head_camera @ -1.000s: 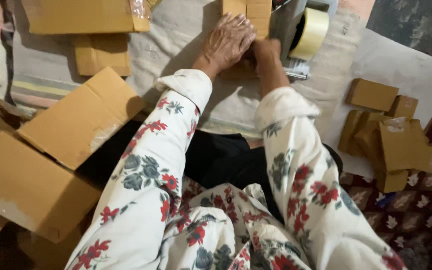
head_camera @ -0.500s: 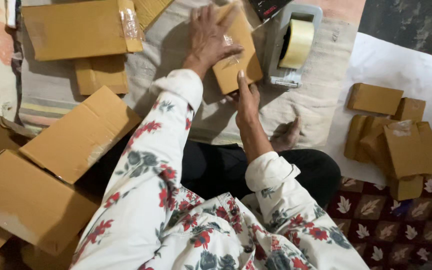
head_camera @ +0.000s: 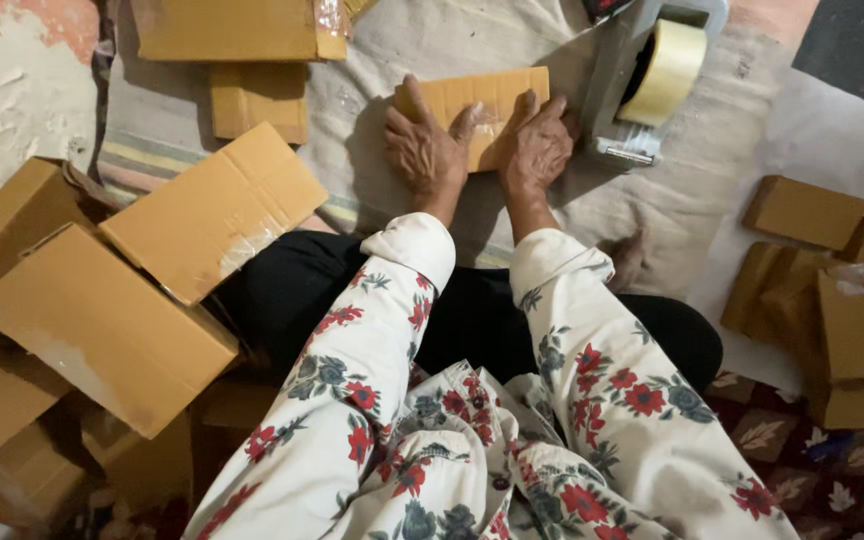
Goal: The person unpacks a smartwatch from its retail box, places it into a small cardboard shipping box, and seals the box with packing tape. The person repeats this process for a second smartwatch, handling the watch, strap, and charger before taping the box shut.
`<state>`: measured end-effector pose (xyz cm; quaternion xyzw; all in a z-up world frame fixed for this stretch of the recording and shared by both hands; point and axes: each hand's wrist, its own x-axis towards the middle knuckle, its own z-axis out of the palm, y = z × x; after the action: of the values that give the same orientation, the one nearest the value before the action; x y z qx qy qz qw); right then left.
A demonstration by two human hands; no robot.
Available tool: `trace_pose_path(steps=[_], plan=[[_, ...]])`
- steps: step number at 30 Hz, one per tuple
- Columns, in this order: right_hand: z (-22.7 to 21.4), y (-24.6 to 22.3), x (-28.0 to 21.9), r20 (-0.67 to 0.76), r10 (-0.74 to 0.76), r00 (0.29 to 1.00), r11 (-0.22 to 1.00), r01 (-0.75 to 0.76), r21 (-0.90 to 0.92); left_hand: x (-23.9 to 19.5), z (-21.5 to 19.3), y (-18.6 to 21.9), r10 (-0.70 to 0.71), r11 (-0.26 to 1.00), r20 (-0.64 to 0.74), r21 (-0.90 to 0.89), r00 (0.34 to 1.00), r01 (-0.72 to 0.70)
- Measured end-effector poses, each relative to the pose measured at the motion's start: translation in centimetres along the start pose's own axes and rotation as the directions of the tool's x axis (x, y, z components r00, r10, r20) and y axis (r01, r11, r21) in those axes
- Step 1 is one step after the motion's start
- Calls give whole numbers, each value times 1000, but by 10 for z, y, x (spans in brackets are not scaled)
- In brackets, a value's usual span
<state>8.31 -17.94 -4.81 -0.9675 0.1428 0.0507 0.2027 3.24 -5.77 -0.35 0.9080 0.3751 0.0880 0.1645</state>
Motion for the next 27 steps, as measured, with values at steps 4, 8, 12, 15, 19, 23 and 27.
trace_pose_path(steps=[4, 8, 12, 15, 19, 23, 27], plan=[[-4, -29, -10, -302, -157, 940, 980, 110, -167, 20, -1, 4, -144, 988, 190, -21, 971, 150], [-7, -44, -16, -410, -269, 871, 936, 136, -325, 19, 2, 11, -29, 1000, -67, 2, 997, 29], [-11, -58, 7, -129, -72, 989, 987, 52, -154, 29, -5, 23, -30, 999, -7, 44, 1000, 30], [-6, -60, 13, -358, -208, 910, 966, 134, -220, 32, -8, 25, -16, 1000, 12, 24, 1000, 16], [3, -50, 9, -288, -76, 954, 995, 56, -78, 42, -2, 27, 150, 989, -83, 31, 985, -147], [25, -28, -4, -526, -332, 783, 850, 6, -527, 35, 16, 25, 228, 974, -105, 12, 968, -228], [35, -23, 7, -475, -341, 811, 931, 221, -291, 40, 25, 21, 220, 973, -85, 84, 972, -213]])
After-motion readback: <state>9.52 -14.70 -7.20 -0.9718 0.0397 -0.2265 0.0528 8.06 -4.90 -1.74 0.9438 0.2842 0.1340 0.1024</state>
